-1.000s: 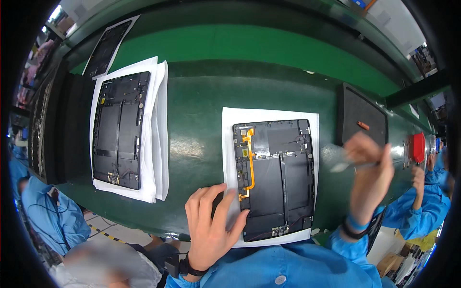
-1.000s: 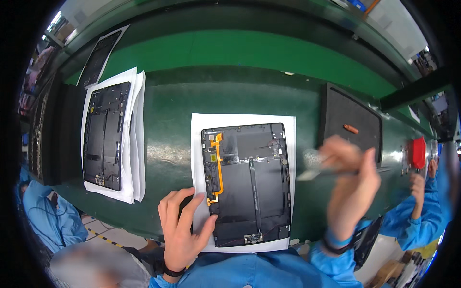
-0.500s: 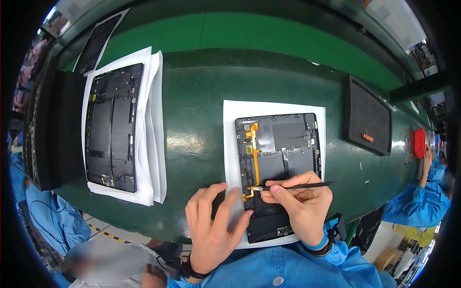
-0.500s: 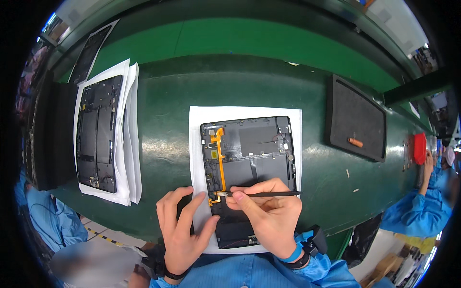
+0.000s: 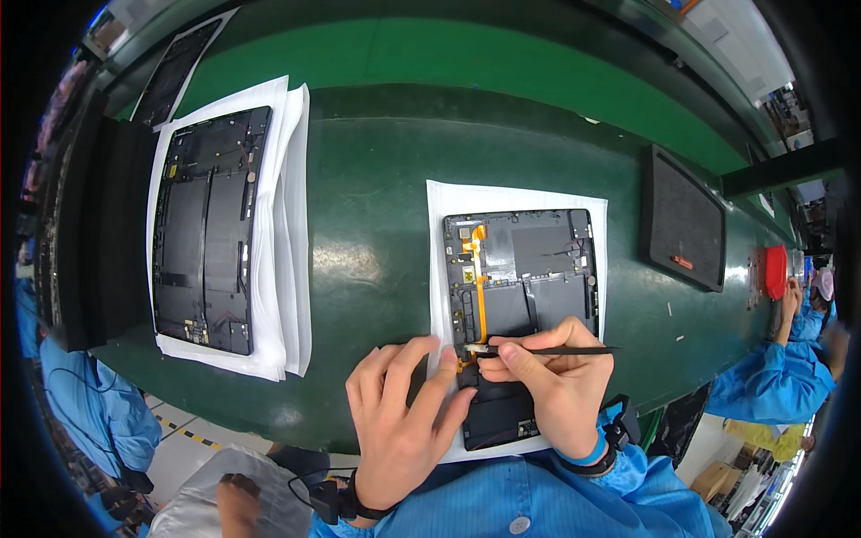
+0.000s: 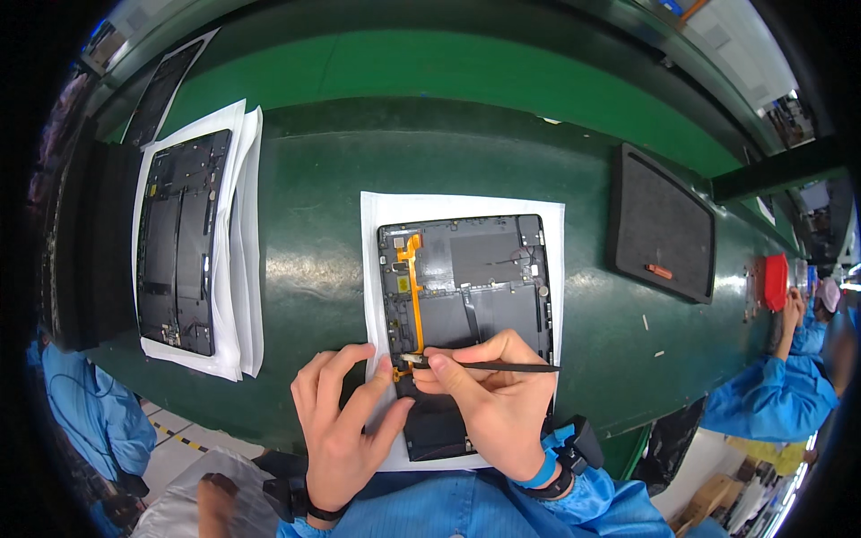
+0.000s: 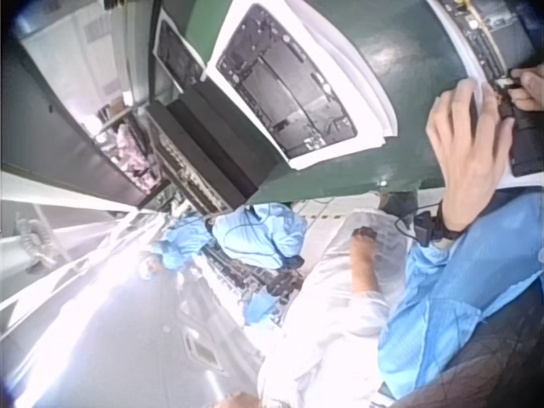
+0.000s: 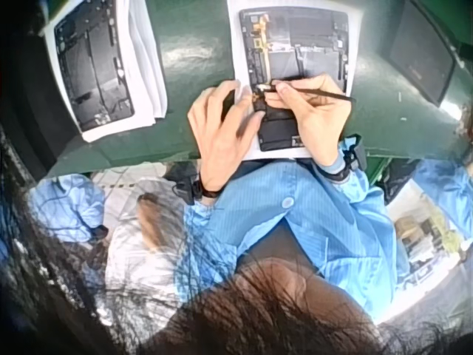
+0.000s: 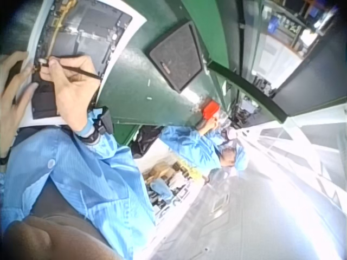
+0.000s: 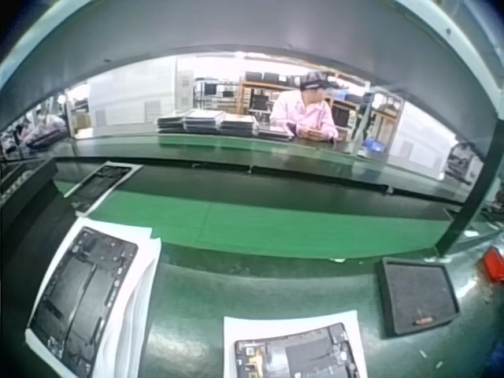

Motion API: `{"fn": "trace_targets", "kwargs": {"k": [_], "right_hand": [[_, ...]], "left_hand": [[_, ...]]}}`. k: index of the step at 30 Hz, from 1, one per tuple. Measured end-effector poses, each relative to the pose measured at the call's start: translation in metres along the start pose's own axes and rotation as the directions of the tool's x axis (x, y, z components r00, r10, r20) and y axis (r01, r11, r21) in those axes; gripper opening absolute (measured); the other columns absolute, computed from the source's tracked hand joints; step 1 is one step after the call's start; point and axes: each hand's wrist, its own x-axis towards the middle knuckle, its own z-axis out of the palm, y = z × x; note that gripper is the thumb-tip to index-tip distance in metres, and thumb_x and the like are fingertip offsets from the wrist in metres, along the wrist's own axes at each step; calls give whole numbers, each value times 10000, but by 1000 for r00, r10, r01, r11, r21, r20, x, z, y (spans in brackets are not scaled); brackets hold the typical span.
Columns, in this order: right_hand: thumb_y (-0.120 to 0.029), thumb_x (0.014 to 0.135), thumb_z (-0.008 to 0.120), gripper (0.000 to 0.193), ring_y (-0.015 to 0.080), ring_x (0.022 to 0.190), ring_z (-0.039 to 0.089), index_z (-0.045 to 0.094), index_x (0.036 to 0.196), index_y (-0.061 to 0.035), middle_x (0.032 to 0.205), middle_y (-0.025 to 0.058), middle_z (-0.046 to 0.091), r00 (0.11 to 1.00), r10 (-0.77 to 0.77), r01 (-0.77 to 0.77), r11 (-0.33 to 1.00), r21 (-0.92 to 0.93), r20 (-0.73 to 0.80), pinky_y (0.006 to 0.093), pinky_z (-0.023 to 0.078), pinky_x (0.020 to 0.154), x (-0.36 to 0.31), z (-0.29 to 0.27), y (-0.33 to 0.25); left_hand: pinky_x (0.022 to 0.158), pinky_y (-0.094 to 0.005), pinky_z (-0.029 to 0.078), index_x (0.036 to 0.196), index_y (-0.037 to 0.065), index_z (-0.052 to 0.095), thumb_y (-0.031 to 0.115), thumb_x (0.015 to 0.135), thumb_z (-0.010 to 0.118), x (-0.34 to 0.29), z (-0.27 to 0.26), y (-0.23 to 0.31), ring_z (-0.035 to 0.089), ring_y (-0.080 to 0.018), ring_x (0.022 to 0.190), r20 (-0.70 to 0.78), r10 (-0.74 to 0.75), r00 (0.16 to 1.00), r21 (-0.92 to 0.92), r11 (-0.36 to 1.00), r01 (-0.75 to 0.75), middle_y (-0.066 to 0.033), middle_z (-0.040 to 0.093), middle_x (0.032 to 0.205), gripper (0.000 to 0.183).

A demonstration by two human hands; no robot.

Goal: The person assembles internal tablet components, connecting a ribbon cable to a circuit board and placing them into a plastic shell using tweezers and a spudger.

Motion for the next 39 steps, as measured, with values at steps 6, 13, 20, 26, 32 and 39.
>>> {"fn": "trace_targets", "kwargs": {"k": [6, 13, 20, 26, 32, 39], "right_hand": [[87, 937, 701, 125, 258, 844, 771, 578, 960, 98, 952, 244, 735, 997, -60, 66, 986, -153, 42, 335, 663, 758, 16, -8, -27], [88, 931, 697, 123, 225, 841, 763, 589, 988, 94, 927, 196, 732, 975, -63, 106, 975, -193, 215, 306, 649, 751, 34, -32, -41], [93, 899, 697, 243, 165, 774, 744, 580, 1104, 34, 856, 143, 746, 910, -79, 206, 938, -278, 407, 278, 571, 687, 54, -14, -44], [10, 860, 730, 167, 303, 661, 719, 620, 982, 42, 704, 189, 705, 770, -27, 384, 818, -429, 637, 367, 503, 608, 74, -8, -41], [1, 858, 737, 140, 297, 657, 727, 628, 940, 31, 697, 176, 699, 738, -21, 455, 753, -475, 674, 364, 523, 598, 59, 0, -49], [-16, 882, 802, 197, 120, 747, 747, 619, 820, 23, 780, 112, 720, 905, -243, 369, 857, -360, 348, 256, 571, 624, 9, -22, -1]], "left_hand": [[953, -470, 438, 1121, 90, 731, 164, 725, 872, 13, -9, -4, 549, -359, 1147, -3, 110, 994, -6, 994, -110, -122, 591, 1266, 427], [941, -466, 456, 1104, 144, 737, 194, 744, 840, 40, -21, -22, 564, -345, 1138, 183, 377, 908, 62, 917, -394, -140, 568, 1279, 377], [974, -481, 460, 1050, 154, 729, 133, 781, 777, 62, -35, -24, 545, -317, 1172, 374, 511, 774, 56, 821, -569, -97, 575, 1268, 275], [1078, -500, 419, 1237, 97, 654, 260, 751, 879, 44, -27, -24, 519, -392, 1237, 334, 342, 879, -214, 935, -283, -131, 540, 1392, 560], [1128, -556, 381, 1390, -44, 520, 444, 752, 866, 11, -20, -19, 478, -411, 1320, 169, 96, 981, 18, 995, -101, -206, 477, 1464, 875], [1157, -564, 340, 1411, -11, 501, 487, 655, 907, 11, -17, -16, 461, -430, 1339, 173, 64, 983, 8, 998, -66, -188, 471, 1494, 992]]}}
